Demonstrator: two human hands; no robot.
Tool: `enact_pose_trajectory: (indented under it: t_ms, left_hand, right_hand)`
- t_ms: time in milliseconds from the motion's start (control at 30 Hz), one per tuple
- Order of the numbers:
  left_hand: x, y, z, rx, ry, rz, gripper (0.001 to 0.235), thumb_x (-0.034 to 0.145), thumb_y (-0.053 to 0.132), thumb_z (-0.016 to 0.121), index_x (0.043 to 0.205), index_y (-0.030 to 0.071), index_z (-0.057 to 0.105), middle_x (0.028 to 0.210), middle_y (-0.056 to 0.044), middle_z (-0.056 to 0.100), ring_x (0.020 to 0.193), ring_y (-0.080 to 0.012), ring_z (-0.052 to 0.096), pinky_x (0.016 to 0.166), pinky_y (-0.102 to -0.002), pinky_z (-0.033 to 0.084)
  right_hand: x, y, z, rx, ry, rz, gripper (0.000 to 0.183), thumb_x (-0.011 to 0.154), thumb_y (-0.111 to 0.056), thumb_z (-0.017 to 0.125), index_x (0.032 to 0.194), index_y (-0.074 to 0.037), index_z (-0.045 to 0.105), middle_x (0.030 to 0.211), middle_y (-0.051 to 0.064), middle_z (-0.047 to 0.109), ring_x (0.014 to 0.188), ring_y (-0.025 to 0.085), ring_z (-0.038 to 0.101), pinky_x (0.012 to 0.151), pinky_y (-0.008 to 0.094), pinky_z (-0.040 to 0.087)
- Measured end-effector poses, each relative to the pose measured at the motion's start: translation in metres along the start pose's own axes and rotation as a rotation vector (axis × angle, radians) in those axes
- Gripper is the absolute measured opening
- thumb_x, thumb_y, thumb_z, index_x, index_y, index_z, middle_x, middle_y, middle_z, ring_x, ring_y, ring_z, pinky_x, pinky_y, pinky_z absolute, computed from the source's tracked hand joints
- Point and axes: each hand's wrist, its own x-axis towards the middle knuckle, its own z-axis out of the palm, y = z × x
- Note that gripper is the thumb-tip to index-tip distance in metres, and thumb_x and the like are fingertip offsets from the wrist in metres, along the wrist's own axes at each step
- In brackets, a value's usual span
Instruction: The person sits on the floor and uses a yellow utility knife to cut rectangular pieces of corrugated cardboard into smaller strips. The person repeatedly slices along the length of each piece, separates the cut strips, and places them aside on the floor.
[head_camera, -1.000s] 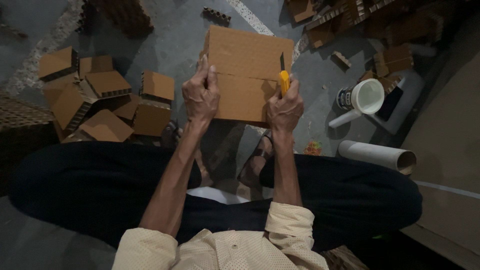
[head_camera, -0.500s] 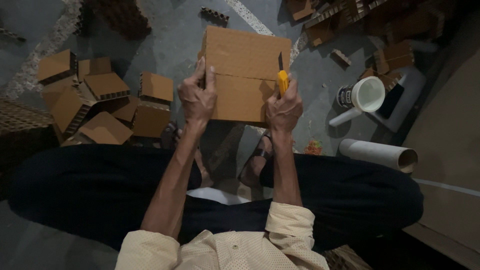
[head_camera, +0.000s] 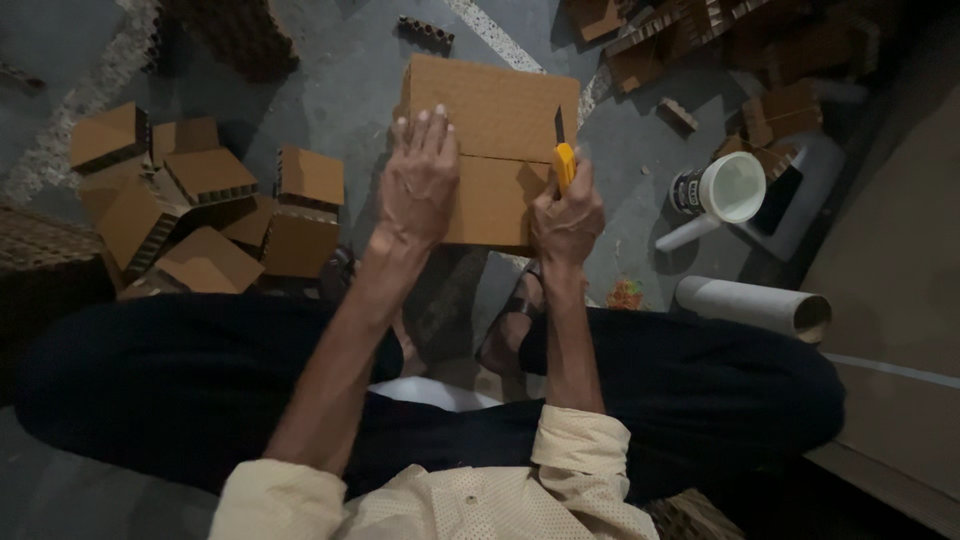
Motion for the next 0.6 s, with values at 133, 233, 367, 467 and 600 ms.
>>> enact_pose_trajectory:
  t_ms: [133,233,367,467,600]
  left_hand:
    - [-0.004,0.009,-0.039,0.008,-0.323,0.049,0.103,0.092,0.060,0.061,0.155,-0.013,0.026,0.164,-0.033,0.014,0.153,-0.0457,0.015,0.125,-0.054,0.007]
    - [-0.002,0.018,-0.066,0.059,-0.698,0.035,0.150,0.065,0.083,0.072,0.159,-0.012,0.003,0.164,-0.037,-0.006,0.154,-0.0493,-0.004,0.123,-0.055,-0.002]
    - [-0.003,0.023,-0.068,0.287,-0.310,0.064,0.134,0.069,0.063,0.078,0.161,0.002,0.002,0.161,-0.039,-0.006,0.150,-0.0534,-0.003,0.121,-0.061,-0.007]
    - [-0.010,0.023,-0.049,0.183,-0.433,0.049,0.126,0.077,0.049,0.079,0.165,0.004,0.001,0.164,-0.037,-0.007,0.152,-0.0527,-0.005,0.123,-0.059,-0.007]
    - [-0.012,0.015,-0.032,0.245,-0.139,0.079,0.104,0.085,0.028,0.072,0.165,0.003,0.010,0.167,-0.033,0.000,0.154,-0.0467,0.001,0.125,-0.056,-0.002]
  right_hand:
    - [0.000,0.001,0.000,0.010,-0.076,0.094,0.023,0.104,-0.016,0.057,0.118,0.002,0.060,0.071,0.019,0.064,0.058,0.034,0.068,0.055,0.046,0.052]
    - [-0.001,-0.001,0.000,0.007,-0.035,0.066,0.024,0.103,-0.016,0.060,0.119,0.002,0.061,0.070,0.021,0.064,0.060,0.037,0.068,0.055,0.048,0.052]
    - [-0.001,0.000,0.002,-0.061,0.041,-0.015,0.026,0.093,-0.008,0.056,0.116,0.001,0.061,0.076,0.020,0.066,0.066,0.038,0.069,0.062,0.049,0.055]
    - [-0.002,0.005,-0.004,0.247,-0.132,0.112,0.020,0.098,-0.006,0.049,0.113,0.001,0.059,0.078,0.018,0.066,0.063,0.032,0.068,0.059,0.045,0.058]
    - [0.011,0.003,-0.027,0.033,-0.155,0.116,0.027,0.105,-0.026,0.047,0.108,-0.003,0.060,0.090,0.018,0.067,0.077,0.032,0.069,0.066,0.046,0.055]
